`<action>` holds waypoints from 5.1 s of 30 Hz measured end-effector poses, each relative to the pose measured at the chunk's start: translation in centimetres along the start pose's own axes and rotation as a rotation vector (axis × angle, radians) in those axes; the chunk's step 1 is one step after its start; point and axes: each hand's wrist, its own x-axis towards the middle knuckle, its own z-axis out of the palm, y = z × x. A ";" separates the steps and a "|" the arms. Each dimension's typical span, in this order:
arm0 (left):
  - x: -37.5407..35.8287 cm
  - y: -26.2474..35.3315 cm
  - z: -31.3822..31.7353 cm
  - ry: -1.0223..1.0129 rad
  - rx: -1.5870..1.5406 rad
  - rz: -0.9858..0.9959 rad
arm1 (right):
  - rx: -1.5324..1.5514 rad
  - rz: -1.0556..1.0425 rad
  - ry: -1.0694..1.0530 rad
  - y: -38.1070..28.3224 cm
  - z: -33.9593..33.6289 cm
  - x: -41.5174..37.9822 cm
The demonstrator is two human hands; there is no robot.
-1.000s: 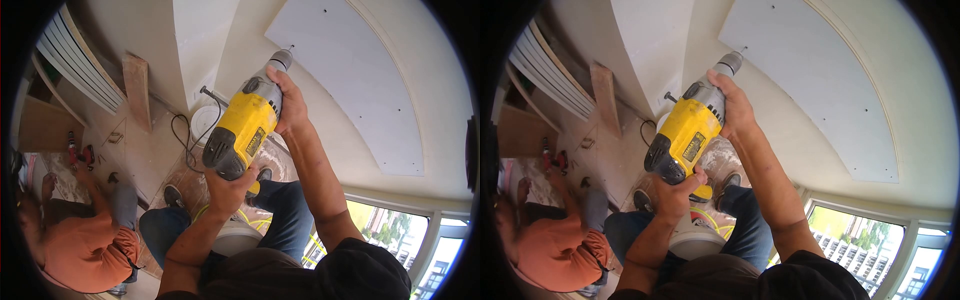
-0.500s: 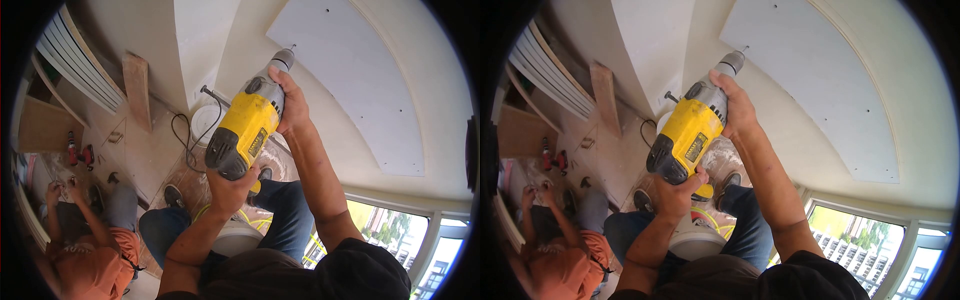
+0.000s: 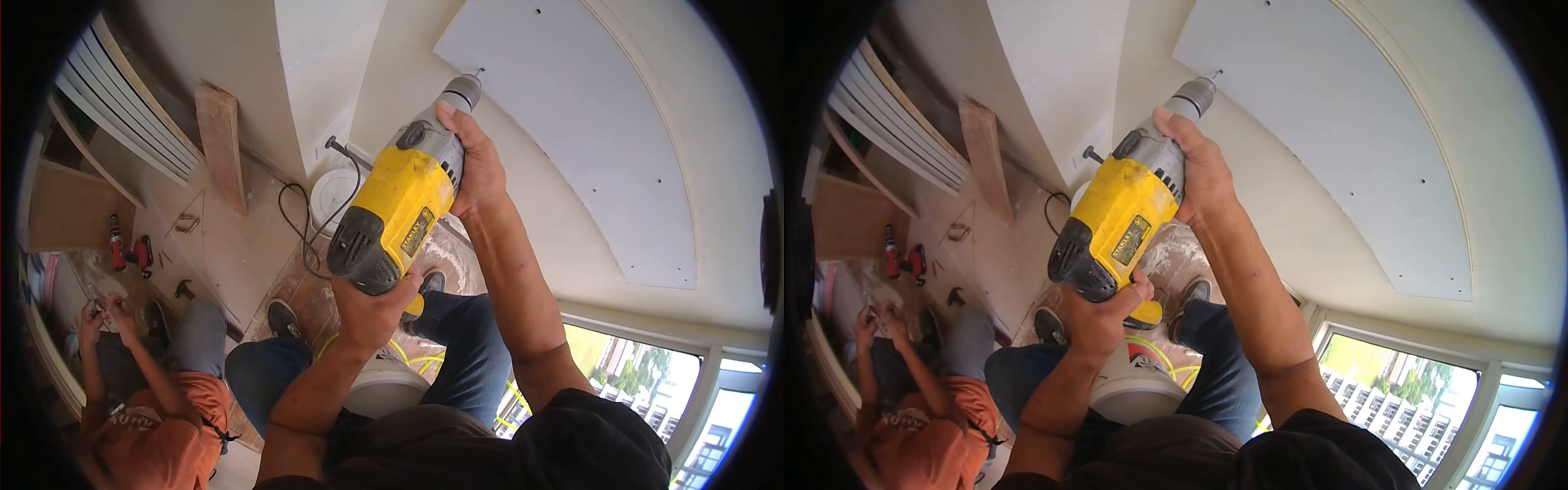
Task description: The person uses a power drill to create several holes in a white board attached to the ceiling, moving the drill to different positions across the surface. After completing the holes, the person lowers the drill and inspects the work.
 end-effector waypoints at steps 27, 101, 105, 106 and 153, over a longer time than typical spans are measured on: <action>-0.1 0.1 0.5 -0.031 -0.011 0.018 | -0.033 -0.007 0.036 -0.4 -0.1 0.2; 0.3 1.1 0.7 -0.028 -0.205 -0.031 | 0.002 -0.020 0.063 0.0 -0.3 0.2; -0.7 1.0 0.8 0.014 -0.120 -0.003 | 0.054 0.085 0.023 0.2 -0.5 0.0; -0.8 1.4 1.3 0.039 -0.120 -0.016 | 0.057 0.130 0.027 -0.1 -0.3 0.0; -13.4 -5.1 27.0 -1.079 1.250 0.366 | 0.339 -0.290 0.154 -11.3 -29.6 -33.7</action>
